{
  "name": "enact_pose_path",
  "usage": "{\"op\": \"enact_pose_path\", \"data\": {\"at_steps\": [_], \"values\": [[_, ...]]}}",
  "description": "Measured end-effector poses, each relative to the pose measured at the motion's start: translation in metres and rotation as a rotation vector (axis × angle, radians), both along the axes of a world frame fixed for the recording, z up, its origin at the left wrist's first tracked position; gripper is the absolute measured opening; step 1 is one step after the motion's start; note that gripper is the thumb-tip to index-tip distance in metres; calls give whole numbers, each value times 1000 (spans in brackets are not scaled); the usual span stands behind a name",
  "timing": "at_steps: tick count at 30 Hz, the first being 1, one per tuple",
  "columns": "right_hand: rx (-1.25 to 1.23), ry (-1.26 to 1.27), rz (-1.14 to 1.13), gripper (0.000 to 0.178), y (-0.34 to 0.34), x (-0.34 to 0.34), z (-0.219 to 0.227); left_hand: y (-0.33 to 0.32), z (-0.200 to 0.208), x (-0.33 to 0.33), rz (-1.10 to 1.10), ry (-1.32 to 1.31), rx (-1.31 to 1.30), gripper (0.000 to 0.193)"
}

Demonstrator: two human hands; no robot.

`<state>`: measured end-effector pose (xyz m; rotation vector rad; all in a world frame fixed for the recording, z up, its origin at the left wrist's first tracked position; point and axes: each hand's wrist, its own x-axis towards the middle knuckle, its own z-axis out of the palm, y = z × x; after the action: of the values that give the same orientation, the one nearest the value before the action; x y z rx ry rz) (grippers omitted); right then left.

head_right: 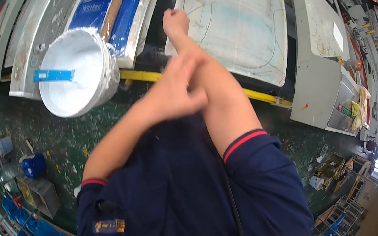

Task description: The recorder is mixing white printing ink in a bucket using a spatula and then applying it to a screen printing machine.

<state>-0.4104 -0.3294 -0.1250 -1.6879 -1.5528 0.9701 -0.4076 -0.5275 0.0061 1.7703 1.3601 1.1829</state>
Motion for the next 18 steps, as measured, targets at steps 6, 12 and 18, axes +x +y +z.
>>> {"op": "enact_pose_path", "data": {"at_steps": [6,12,18], "values": [[-131,65,-42,30,-2,-23,-17,-20,3,-20,-9,-90,-41,53],[134,94,204,29,-7,-40,-19,-50,18,-35,-348,-330,-474,47],[478,444,772,31,-64,-107,153,-121,-103,-65,123,-408,-611,23]]}}
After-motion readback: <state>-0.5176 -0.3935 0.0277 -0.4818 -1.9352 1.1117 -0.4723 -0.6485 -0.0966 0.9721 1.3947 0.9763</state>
